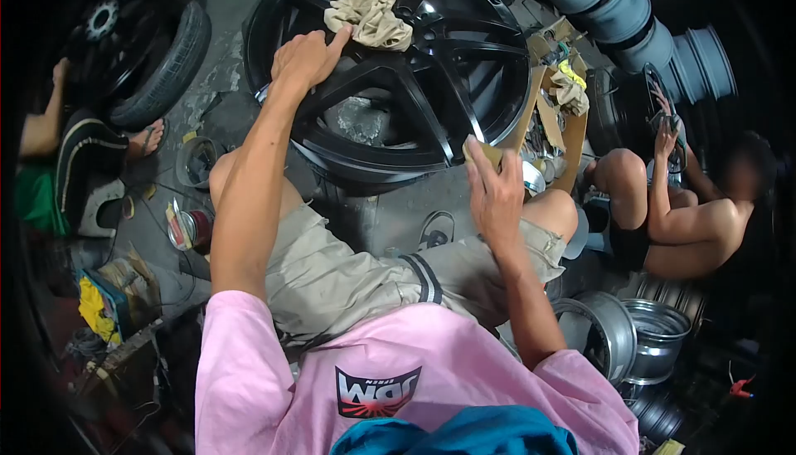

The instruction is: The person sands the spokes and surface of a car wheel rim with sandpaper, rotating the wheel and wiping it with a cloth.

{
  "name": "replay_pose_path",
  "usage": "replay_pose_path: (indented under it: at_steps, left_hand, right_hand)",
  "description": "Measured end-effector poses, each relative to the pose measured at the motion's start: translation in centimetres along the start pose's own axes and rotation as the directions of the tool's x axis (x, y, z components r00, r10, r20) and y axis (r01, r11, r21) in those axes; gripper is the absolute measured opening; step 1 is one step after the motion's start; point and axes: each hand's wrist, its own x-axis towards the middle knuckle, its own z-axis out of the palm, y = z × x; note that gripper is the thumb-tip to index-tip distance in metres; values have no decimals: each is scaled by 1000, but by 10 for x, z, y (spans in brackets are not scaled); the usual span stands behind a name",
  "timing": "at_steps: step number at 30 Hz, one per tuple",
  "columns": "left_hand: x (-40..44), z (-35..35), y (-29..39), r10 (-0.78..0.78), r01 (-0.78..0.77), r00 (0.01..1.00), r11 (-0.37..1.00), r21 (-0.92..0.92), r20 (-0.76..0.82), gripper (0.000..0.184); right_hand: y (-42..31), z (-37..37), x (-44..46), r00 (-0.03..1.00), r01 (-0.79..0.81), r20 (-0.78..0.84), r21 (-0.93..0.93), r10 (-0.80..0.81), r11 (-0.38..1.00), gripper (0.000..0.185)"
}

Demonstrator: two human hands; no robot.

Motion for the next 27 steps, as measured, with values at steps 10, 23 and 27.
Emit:
replay_pose_path:
  at_steps: [10, 23, 27]
  left_hand:
    - [-1, -3, -9, 50, -50, 998, 999, 11, 30, 90]
    - [0, -6, -7, 75, -78, 996, 995, 63, 57, 84]
    - [-1, -10, -9, 58, -59, 994, 998, 11, 93, 82]
  right_hand:
    - [6, 9, 67, 987, 142, -62, -78, -147, 987, 33]
    - [5, 9, 91, 993, 118, 40, -64, -115, 991, 29]
    - [4, 31, 129, 991, 129, 45, -34, -127, 991, 29]
